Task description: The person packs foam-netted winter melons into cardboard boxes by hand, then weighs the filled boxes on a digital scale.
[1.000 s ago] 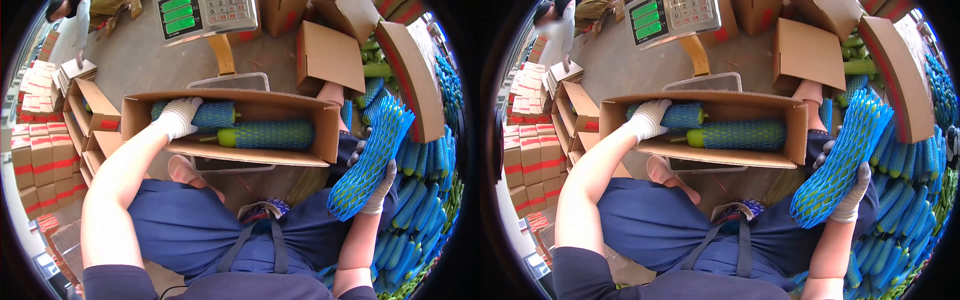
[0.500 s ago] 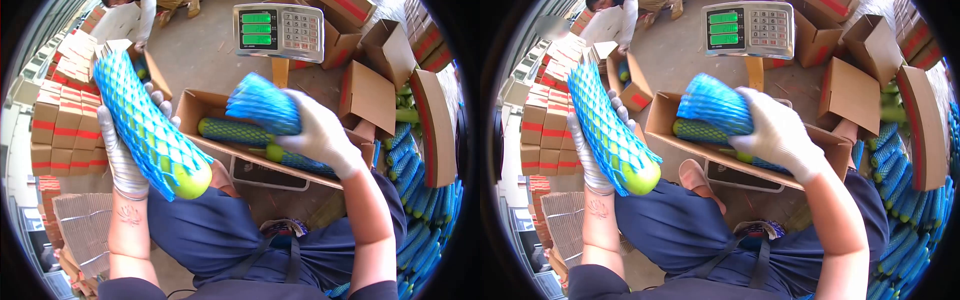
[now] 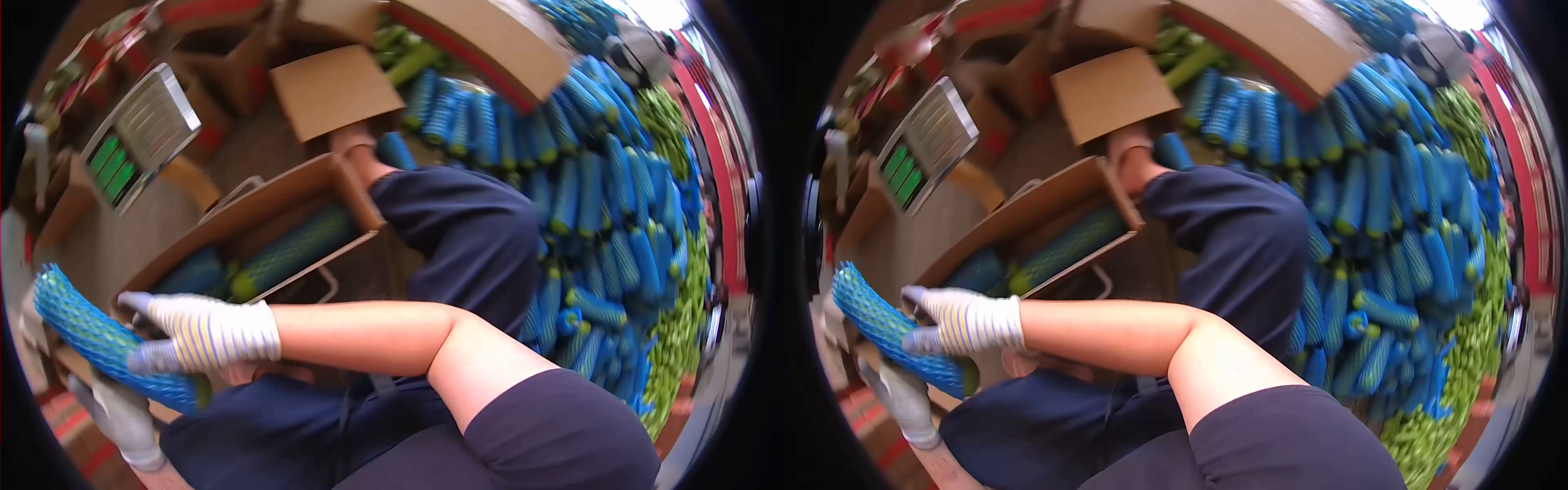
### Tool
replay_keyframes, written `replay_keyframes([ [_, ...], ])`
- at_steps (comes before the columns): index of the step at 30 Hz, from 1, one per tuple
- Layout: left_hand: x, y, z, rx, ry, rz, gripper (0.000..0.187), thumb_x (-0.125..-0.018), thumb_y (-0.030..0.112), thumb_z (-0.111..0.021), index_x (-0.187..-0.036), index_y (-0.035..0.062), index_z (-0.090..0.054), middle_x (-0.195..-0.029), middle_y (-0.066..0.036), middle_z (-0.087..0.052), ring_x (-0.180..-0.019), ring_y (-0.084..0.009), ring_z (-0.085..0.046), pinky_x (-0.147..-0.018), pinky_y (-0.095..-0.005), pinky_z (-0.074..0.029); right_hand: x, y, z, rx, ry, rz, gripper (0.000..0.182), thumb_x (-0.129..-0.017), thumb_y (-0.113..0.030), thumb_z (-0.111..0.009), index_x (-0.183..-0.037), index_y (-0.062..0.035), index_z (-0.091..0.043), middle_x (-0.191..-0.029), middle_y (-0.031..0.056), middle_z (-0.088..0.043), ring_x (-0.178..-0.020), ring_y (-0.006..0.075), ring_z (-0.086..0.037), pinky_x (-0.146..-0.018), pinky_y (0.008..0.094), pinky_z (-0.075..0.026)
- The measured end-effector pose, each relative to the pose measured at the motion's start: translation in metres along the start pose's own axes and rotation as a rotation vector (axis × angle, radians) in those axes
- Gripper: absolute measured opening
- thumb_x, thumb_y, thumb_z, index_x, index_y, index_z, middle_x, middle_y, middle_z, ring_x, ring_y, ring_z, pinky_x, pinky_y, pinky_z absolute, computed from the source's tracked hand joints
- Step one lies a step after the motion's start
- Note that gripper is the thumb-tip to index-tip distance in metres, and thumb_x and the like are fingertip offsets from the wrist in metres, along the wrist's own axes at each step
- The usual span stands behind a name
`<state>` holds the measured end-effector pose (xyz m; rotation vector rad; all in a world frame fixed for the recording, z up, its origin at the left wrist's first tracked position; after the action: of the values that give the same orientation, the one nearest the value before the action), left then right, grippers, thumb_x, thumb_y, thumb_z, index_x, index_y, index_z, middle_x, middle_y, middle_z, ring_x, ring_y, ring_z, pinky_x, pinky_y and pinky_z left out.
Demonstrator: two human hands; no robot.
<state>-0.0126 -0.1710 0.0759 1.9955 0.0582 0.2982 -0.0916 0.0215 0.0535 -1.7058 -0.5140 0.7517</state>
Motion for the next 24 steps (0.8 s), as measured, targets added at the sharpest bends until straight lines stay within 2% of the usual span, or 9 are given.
replay_keyframes([
  [2, 0.004, -0.006, -0.064, -0.008, -0.155, -0.022, 0.101, -0.088, 0.073, -0.045, -0.153, 0.0008, -0.017, -0.143, -0.025, -0.041, -0.130, -0.0314, -0.045, -0.101, -0.0462, -0.047, 0.042, -0.045, 0.030, -0.275, -0.052, -0.200, 0.089, -0.081, -0.038, -0.074, -0.147, 0.0007, -0.028, -0.129, 0.0158, -0.054, -0.108, 0.0230, -0.059, -0.097, 0.0331, -0.046],
  [3, 0.006, -0.010, -0.083, -0.088, -0.291, -0.034, 0.106, -0.084, 0.076, -0.050, -0.153, 0.0015, -0.020, -0.139, -0.025, -0.046, -0.124, -0.0330, -0.052, -0.096, -0.0469, -0.050, 0.050, -0.036, 0.040, -0.505, 0.059, -0.007, 0.084, -0.078, -0.037, -0.077, -0.142, 0.0008, -0.037, -0.123, 0.0108, -0.057, -0.106, 0.0190, -0.059, -0.095, 0.0312, -0.046],
  [5, 0.008, -0.016, -0.117, -0.159, -0.865, 0.116, 0.093, -0.088, 0.064, -0.057, -0.153, 0.0054, -0.025, -0.133, -0.019, -0.055, -0.105, -0.0315, -0.064, -0.084, -0.0501, -0.053, 0.101, -0.044, 0.086, -0.581, 0.114, -0.132, 0.078, -0.077, -0.037, -0.078, -0.138, -0.0024, -0.043, -0.119, 0.0086, -0.059, -0.106, 0.0160, -0.057, -0.090, 0.0347, -0.049],
  [6, 0.009, -0.022, -0.121, -0.255, -0.791, 0.129, 0.092, -0.087, 0.061, -0.060, -0.153, 0.0068, -0.026, -0.121, -0.017, -0.063, -0.081, -0.0296, -0.065, -0.073, -0.0469, -0.055, 0.135, -0.062, 0.113, -0.543, 0.198, -0.153, 0.076, -0.077, -0.037, -0.077, -0.137, -0.0022, -0.045, -0.118, 0.0083, -0.060, -0.104, 0.0156, -0.057, -0.089, 0.0332, -0.049],
  [9, -0.007, -0.044, -0.130, -0.249, -0.591, 0.211, 0.091, -0.091, 0.059, -0.057, -0.155, 0.0056, -0.020, -0.133, -0.018, -0.054, -0.096, -0.0276, -0.061, -0.086, -0.0411, -0.051, 0.256, -0.121, 0.180, -0.518, 0.547, -0.145, 0.070, -0.076, -0.039, -0.074, -0.128, 0.0010, -0.054, -0.111, 0.0103, -0.064, -0.094, 0.0188, -0.064, -0.085, 0.0325, -0.052],
  [10, -0.017, -0.046, -0.126, -0.218, -0.646, 0.232, 0.085, -0.096, 0.054, -0.050, -0.155, 0.0033, -0.016, -0.139, -0.022, -0.049, -0.119, -0.0309, -0.058, -0.099, -0.0448, -0.051, 0.299, -0.133, 0.205, -0.419, 0.682, -0.071, 0.073, -0.072, -0.043, -0.074, -0.126, 0.0038, -0.055, -0.111, 0.0148, -0.066, -0.091, 0.0219, -0.068, -0.083, 0.0341, -0.055],
  [16, -0.041, -0.069, -0.121, -0.552, -0.409, 0.264, 0.063, -0.100, 0.037, -0.048, -0.151, 0.0056, -0.030, -0.141, -0.014, -0.049, -0.123, -0.0236, -0.052, -0.106, -0.0369, -0.040, 0.542, -0.106, 0.307, 0.293, 1.362, -0.399, 0.063, -0.074, -0.029, -0.082, -0.122, 0.0010, -0.053, -0.106, 0.0106, -0.066, -0.096, 0.0161, -0.061, -0.090, 0.0314, -0.049],
  [19, -0.039, -0.090, -0.135, -0.681, -0.430, 0.291, 0.063, -0.099, 0.039, -0.049, -0.151, 0.0063, -0.032, -0.140, -0.012, -0.049, -0.124, -0.0234, -0.052, -0.108, -0.0373, -0.037, 0.576, -0.076, 0.294, 0.878, 1.137, -0.998, 0.075, -0.069, -0.042, -0.078, -0.129, -0.0063, -0.050, -0.111, 0.0168, -0.067, -0.104, 0.0319, -0.064, -0.093, 0.0387, -0.048],
  [24, -0.033, -0.111, -0.170, -0.795, -0.507, 0.306, 0.063, -0.100, 0.040, -0.048, -0.150, 0.0050, -0.032, -0.140, -0.013, -0.051, -0.126, -0.0241, -0.051, -0.109, -0.0387, -0.036, 0.618, -0.017, 0.281, 1.006, 0.932, -1.257, 0.082, -0.067, -0.042, -0.076, -0.137, -0.0100, -0.046, -0.118, 0.0194, -0.063, -0.110, 0.0360, -0.061, -0.094, 0.0407, -0.048],
])
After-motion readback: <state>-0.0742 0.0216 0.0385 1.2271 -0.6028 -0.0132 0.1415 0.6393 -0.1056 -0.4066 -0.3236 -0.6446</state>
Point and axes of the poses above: each hand's wrist, its own x-axis away from the middle knuckle, its own z-axis out of the back of the hand, y = z × x, the point moved 6 cm from there along -x, towards the middle knuckle
